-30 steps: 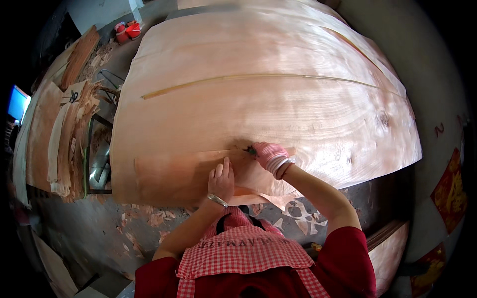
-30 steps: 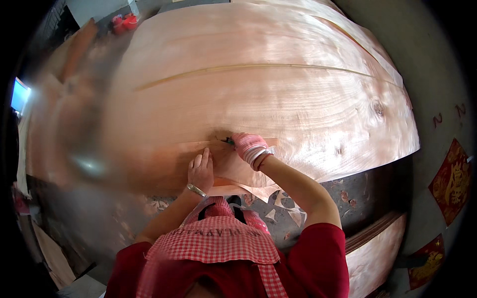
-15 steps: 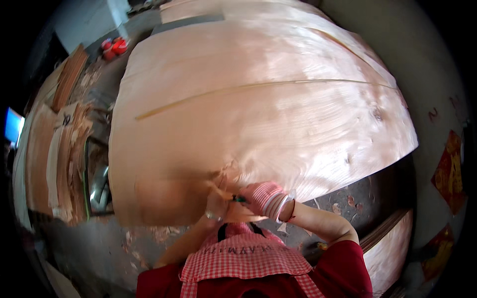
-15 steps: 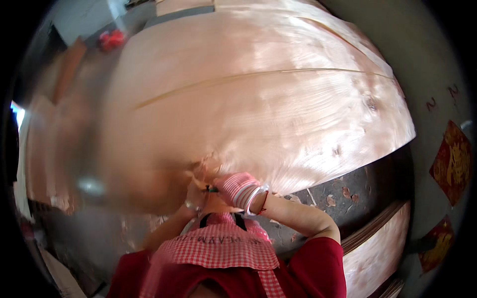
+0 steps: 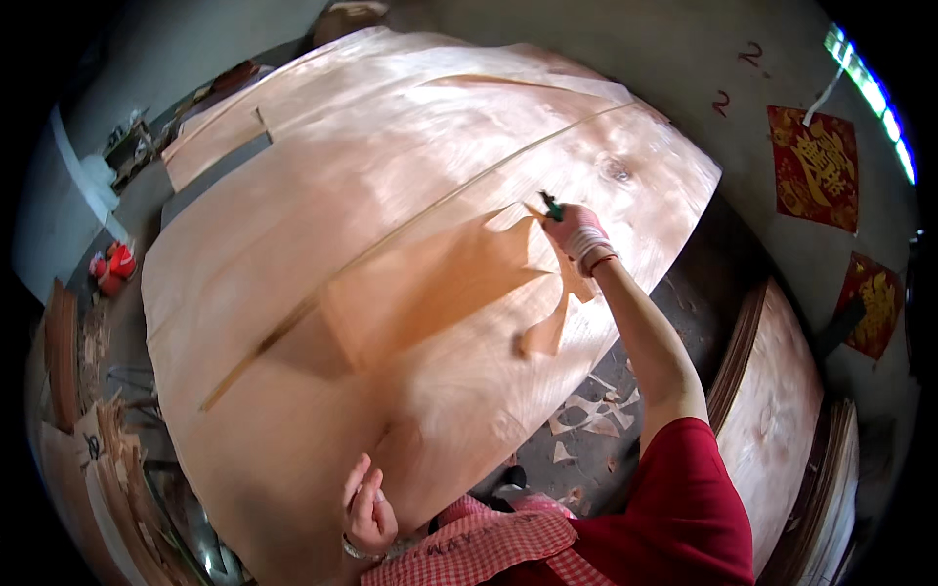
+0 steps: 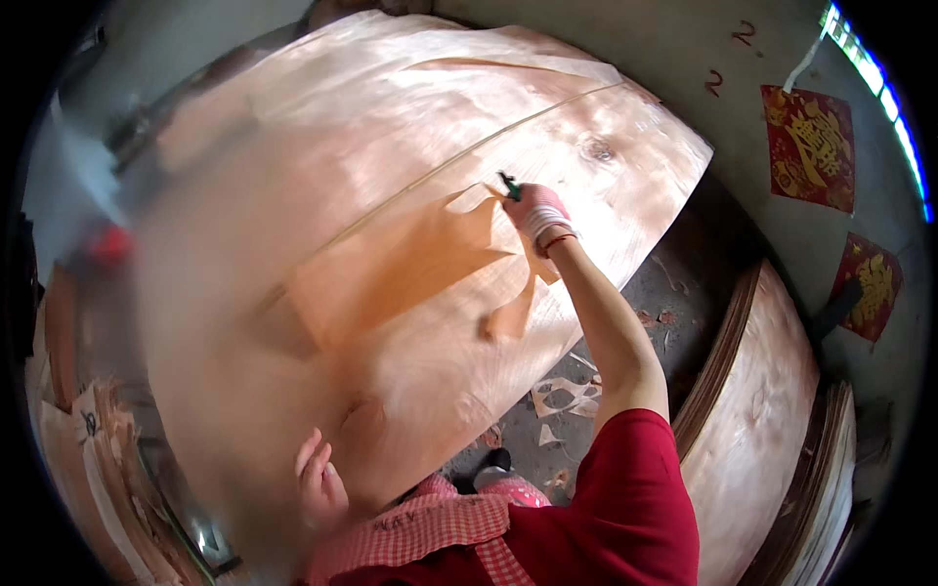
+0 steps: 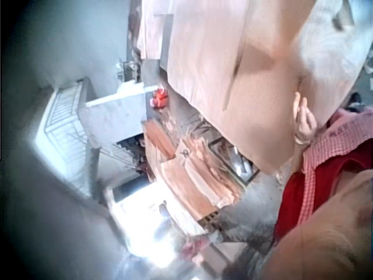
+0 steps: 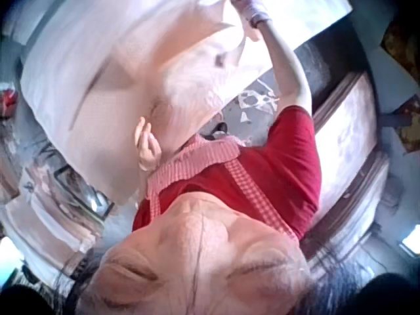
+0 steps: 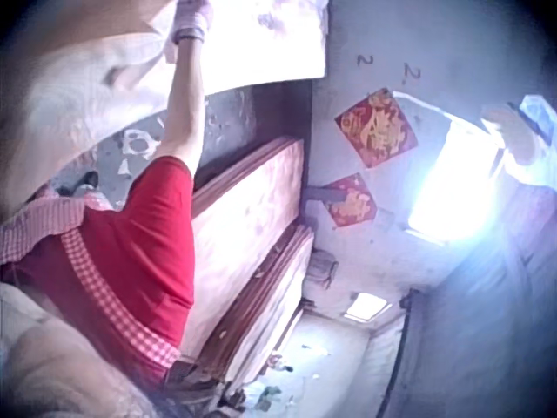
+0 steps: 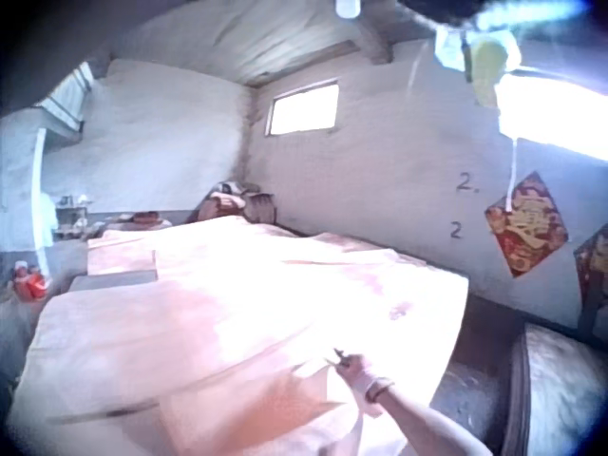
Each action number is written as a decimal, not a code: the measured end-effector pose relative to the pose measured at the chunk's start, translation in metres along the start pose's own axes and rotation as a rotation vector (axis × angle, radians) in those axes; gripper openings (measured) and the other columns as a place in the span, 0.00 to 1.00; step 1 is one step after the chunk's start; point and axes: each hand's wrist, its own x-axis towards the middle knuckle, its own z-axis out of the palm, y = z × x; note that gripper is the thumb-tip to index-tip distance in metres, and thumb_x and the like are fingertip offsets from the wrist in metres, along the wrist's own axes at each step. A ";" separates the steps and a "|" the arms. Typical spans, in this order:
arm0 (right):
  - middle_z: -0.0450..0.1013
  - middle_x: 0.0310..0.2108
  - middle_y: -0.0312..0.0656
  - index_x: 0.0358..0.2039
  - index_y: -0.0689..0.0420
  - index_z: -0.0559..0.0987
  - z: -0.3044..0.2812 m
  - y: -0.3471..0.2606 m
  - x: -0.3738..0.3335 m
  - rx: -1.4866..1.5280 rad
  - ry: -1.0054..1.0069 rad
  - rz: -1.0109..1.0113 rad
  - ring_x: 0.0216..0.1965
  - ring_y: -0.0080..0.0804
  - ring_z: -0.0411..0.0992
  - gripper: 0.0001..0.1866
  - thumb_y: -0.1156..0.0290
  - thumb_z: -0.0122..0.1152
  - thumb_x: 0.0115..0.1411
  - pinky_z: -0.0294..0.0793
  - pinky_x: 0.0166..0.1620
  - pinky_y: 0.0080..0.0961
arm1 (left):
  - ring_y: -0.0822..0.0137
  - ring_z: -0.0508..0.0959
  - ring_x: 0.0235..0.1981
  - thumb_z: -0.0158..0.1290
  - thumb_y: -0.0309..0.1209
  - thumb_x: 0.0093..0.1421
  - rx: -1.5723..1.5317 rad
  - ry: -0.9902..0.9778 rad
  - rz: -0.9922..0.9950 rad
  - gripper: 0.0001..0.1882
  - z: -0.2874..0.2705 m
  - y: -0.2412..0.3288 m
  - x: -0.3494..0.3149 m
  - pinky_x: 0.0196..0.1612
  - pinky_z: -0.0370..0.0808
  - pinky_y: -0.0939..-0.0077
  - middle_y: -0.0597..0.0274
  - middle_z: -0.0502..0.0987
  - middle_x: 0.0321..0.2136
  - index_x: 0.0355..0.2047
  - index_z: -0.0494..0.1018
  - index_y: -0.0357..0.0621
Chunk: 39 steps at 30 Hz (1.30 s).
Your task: The person tapes a wood veneer sheet, trims excess wood using a utility knife, and moves processed sheets between stacks and a metal work table.
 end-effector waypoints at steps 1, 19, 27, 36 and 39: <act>0.71 0.19 0.44 0.30 0.57 0.75 -0.015 -0.008 -0.006 0.139 -0.057 0.161 0.18 0.34 0.70 0.14 0.60 0.54 0.49 0.69 0.24 0.31 | 0.53 0.74 0.40 0.41 0.16 0.50 0.035 -0.025 -0.016 0.14 -0.001 -0.002 0.003 0.41 0.73 0.69 0.42 0.70 0.41 0.37 0.70 0.29; 0.61 0.09 0.29 0.15 0.50 0.71 -0.509 0.101 -0.016 0.640 0.918 -0.319 0.08 0.16 0.52 0.20 0.48 0.56 0.50 0.50 0.13 0.17 | 0.50 0.71 0.42 0.44 0.21 0.53 0.005 -0.136 0.008 0.11 0.125 0.100 0.049 0.46 0.68 0.63 0.45 0.72 0.39 0.37 0.71 0.34; 0.61 0.08 0.28 0.15 0.50 0.71 -0.481 0.092 -0.021 0.846 0.714 -0.538 0.08 0.16 0.55 0.16 0.54 0.60 0.49 0.51 0.13 0.16 | 0.52 0.74 0.36 0.44 0.19 0.49 -0.036 -0.236 0.107 0.11 0.190 0.127 0.056 0.38 0.73 0.67 0.48 0.73 0.34 0.34 0.70 0.35; 0.57 0.16 0.27 0.20 0.52 0.67 -0.248 0.120 -0.136 1.083 0.596 -0.262 0.17 0.14 0.54 0.10 0.64 0.51 0.56 0.50 0.18 0.13 | 0.50 0.61 0.54 0.55 0.26 0.45 -0.408 -0.312 0.371 0.32 0.225 0.234 0.155 0.54 0.62 0.64 0.42 0.57 0.53 0.51 0.58 0.32; 0.55 0.19 0.32 0.18 0.53 0.64 -0.184 0.129 -0.179 0.953 0.438 -0.282 0.21 0.21 0.56 0.11 0.66 0.42 0.56 0.54 0.25 0.20 | 0.47 0.54 0.57 0.58 0.37 0.44 -0.675 -0.288 0.282 0.40 0.255 0.273 0.186 0.57 0.54 0.62 0.36 0.53 0.54 0.51 0.53 0.25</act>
